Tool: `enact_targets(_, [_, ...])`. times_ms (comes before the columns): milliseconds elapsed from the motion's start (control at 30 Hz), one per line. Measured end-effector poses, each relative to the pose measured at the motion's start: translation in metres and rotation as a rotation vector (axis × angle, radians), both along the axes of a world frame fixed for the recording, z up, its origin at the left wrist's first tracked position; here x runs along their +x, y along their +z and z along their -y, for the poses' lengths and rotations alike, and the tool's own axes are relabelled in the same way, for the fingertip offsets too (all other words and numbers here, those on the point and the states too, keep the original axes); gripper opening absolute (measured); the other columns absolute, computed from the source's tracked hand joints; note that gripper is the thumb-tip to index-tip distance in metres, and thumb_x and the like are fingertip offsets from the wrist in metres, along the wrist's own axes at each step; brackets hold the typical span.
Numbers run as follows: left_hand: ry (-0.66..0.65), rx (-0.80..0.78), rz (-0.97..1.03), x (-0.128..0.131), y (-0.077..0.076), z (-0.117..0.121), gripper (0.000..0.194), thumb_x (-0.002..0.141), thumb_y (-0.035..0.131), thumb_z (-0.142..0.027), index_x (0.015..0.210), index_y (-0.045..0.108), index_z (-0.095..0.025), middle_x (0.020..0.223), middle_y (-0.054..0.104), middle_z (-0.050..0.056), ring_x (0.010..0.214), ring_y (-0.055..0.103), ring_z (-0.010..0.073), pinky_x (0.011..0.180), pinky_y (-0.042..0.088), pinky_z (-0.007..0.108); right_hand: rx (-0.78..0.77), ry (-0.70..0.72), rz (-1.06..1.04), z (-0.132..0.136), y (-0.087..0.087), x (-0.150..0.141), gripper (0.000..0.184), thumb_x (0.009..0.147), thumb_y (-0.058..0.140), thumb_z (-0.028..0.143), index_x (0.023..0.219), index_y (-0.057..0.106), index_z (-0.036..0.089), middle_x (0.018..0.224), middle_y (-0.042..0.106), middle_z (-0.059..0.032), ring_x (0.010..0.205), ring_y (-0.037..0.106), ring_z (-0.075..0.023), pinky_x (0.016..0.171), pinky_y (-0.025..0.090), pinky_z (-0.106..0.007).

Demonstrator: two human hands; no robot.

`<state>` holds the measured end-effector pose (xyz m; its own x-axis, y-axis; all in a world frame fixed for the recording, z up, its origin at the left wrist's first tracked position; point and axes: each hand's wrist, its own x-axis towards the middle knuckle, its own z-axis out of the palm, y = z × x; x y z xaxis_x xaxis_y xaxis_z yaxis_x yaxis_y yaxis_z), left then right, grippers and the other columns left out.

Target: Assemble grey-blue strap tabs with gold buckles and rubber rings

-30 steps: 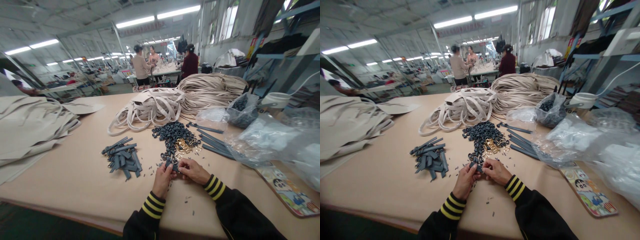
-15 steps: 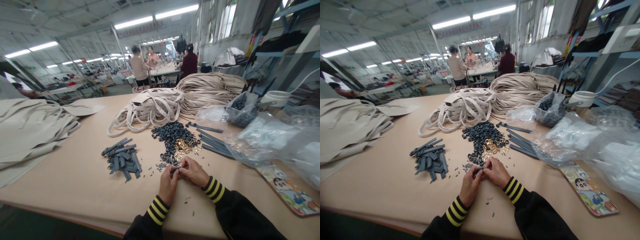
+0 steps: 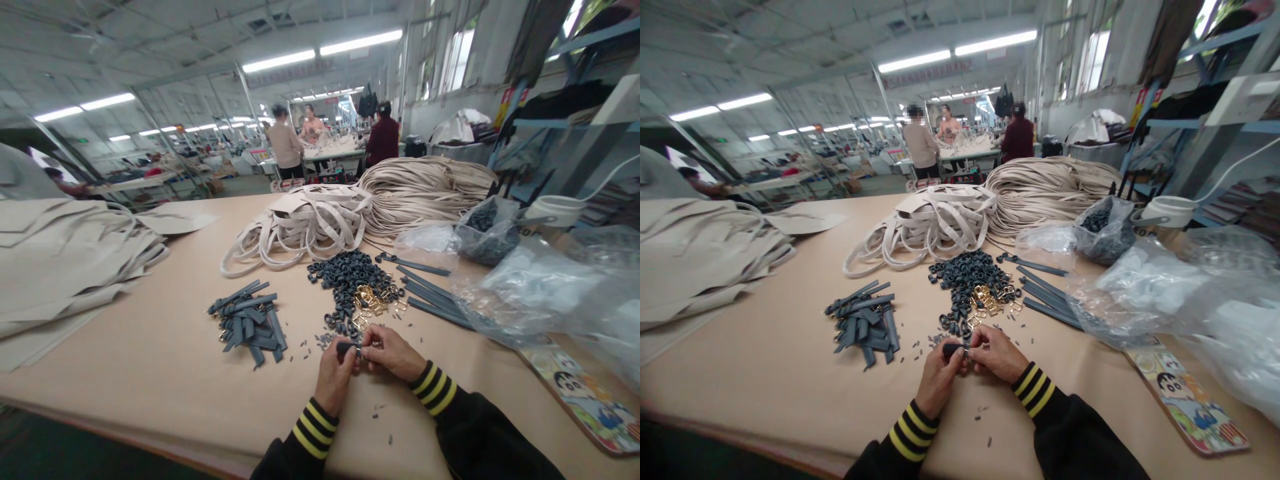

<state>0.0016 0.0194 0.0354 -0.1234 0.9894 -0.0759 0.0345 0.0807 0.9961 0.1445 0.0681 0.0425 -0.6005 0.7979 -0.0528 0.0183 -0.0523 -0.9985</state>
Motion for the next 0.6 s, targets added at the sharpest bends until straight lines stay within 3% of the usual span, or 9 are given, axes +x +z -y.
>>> enact_targets(267, [-0.08,0.047,-0.002,0.0,-0.004,0.007,0.02,0.077,0.05,-0.037,0.082,0.051,-0.018,0.059,0.053,0.0,0.052,0.051,0.0124,0.05,0.042,0.023,0.03,-0.01,0.053,-0.002,-0.008,-0.001,0.022,0.071,0.059,0.03,0.069,0.04,0.019,0.058,0.049,0.0057,0.042,0.049,-0.0081,0.04,0.035,-0.018])
enact_targets(400, [-0.131,0.134,-0.065,0.004,-0.006,0.012,0.027,0.08,0.046,-0.032,0.1,0.054,-0.016,0.07,0.055,0.003,0.057,0.051,0.0115,0.054,0.042,0.022,0.193,-0.134,0.156,-0.005,-0.014,0.0,0.016,0.072,0.056,0.025,0.068,0.043,0.019,0.06,0.048,0.0044,0.048,0.046,-0.009,0.043,0.036,-0.02])
enact_targets(500, [-0.153,0.055,-0.012,0.001,-0.003,0.012,0.029,0.082,0.042,-0.034,0.101,0.054,-0.015,0.075,0.055,0.004,0.055,0.05,0.0098,0.051,0.042,0.022,0.301,-0.183,0.189,-0.006,-0.01,0.001,0.014,0.072,0.057,0.023,0.066,0.045,0.018,0.062,0.048,0.0029,0.058,0.047,-0.0111,0.052,0.038,-0.021])
enact_targets(600, [-0.143,-0.056,0.16,-0.007,0.002,0.009,0.024,0.079,0.049,-0.034,0.087,0.056,-0.013,0.071,0.053,0.002,0.055,0.05,0.0077,0.051,0.043,0.019,0.264,-0.102,0.144,-0.004,-0.003,0.002,0.014,0.073,0.057,0.025,0.067,0.047,0.017,0.062,0.047,0.0032,0.056,0.045,-0.0102,0.05,0.037,-0.021])
